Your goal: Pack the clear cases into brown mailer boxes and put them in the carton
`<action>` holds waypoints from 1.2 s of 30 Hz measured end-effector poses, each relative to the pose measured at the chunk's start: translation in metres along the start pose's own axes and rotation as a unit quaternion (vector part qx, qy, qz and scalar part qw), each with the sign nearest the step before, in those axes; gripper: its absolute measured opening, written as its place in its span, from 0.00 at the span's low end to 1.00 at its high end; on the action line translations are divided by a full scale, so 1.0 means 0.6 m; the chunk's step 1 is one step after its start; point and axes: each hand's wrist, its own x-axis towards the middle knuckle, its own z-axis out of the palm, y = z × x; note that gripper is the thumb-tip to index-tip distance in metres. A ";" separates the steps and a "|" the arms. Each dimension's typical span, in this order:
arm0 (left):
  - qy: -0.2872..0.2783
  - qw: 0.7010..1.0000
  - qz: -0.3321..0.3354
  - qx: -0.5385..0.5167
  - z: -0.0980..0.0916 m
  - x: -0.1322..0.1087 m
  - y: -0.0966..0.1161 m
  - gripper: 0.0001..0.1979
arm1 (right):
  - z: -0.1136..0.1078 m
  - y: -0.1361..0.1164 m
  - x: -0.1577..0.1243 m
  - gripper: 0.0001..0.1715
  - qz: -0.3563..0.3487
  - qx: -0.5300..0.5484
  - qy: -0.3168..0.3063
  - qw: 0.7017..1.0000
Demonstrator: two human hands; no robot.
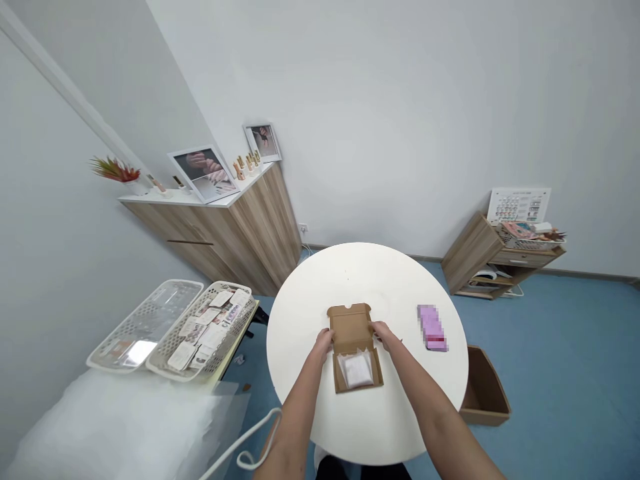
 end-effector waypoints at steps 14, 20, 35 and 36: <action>-0.005 0.992 0.088 0.090 -0.029 -0.068 0.010 0.32 | -0.046 0.004 -0.072 0.14 -0.148 -0.050 -0.035 0.987; -0.012 0.928 0.308 0.208 -0.016 -0.128 -0.048 0.31 | -0.045 0.065 -0.117 0.18 -0.262 -0.094 -0.051 0.959; -0.036 0.887 0.358 0.289 0.012 -0.198 -0.125 0.43 | -0.072 0.110 -0.172 0.29 -0.280 -0.176 -0.032 0.943; -0.044 0.880 0.367 0.297 0.012 -0.206 -0.141 0.45 | -0.073 0.121 -0.175 0.30 -0.291 -0.184 -0.024 0.938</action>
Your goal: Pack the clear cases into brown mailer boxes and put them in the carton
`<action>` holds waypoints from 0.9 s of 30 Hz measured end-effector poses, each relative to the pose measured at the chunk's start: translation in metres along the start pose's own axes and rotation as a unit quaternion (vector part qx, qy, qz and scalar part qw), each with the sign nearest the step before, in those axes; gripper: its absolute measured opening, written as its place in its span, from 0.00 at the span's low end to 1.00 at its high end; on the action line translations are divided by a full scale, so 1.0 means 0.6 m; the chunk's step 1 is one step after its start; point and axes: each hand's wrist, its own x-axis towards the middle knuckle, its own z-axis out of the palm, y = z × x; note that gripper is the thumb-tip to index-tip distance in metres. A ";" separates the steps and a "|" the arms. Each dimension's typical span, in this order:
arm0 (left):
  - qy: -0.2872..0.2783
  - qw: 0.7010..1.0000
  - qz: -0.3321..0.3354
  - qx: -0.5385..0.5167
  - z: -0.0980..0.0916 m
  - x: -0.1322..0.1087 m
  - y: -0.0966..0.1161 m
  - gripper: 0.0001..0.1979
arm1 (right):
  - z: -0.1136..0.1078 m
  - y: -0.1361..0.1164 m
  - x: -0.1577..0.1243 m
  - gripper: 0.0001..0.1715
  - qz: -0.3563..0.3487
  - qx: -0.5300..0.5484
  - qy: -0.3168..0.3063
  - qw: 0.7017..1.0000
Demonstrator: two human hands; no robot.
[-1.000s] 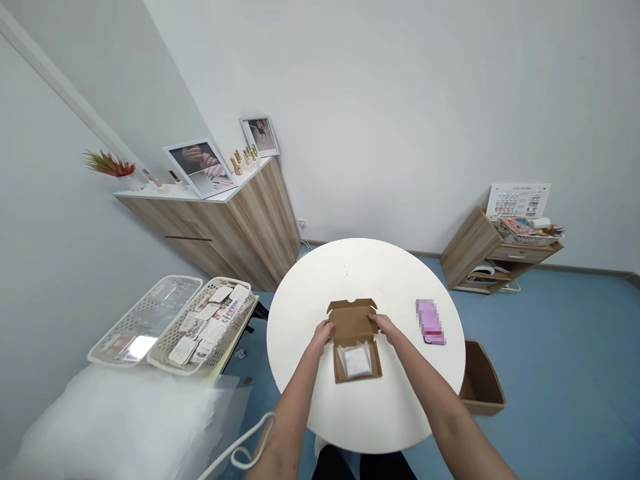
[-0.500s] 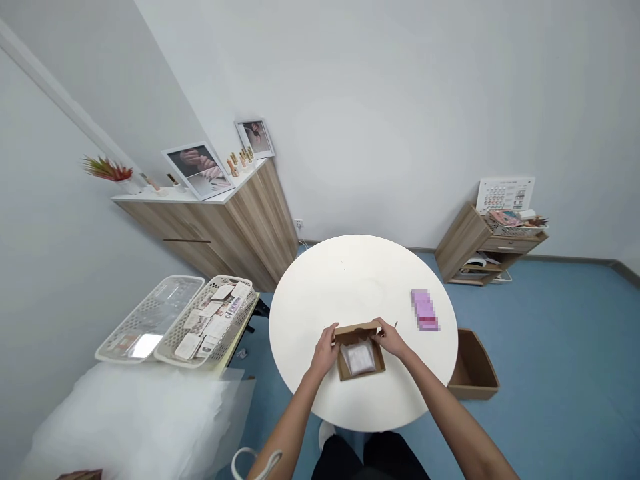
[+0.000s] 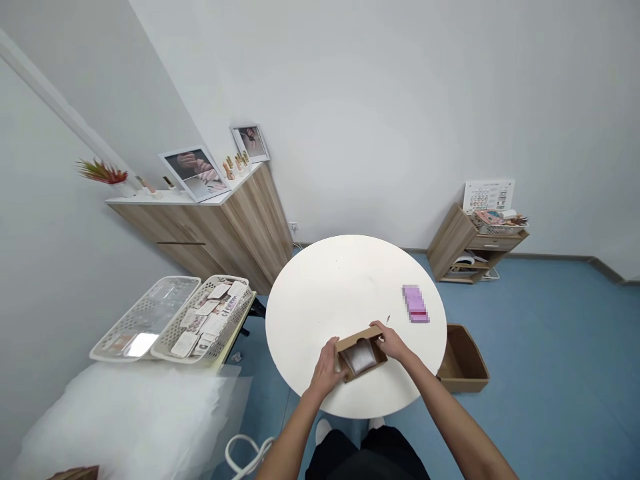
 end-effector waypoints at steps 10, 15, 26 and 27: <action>0.040 0.998 -0.038 0.022 0.089 -0.047 -0.010 0.45 | 0.073 0.077 -0.058 0.44 0.005 0.022 0.022 1.000; 0.047 0.998 -0.020 0.036 0.092 -0.034 -0.022 0.42 | 0.073 0.083 -0.058 0.45 0.037 -0.112 0.038 0.992; 0.076 0.997 -0.008 0.002 0.096 -0.029 -0.019 0.41 | 0.098 0.111 -0.034 0.45 0.097 -0.066 0.051 0.992; 0.072 0.997 -0.012 0.004 0.095 -0.029 -0.019 0.41 | 0.095 0.111 -0.034 0.45 0.109 -0.074 0.049 0.990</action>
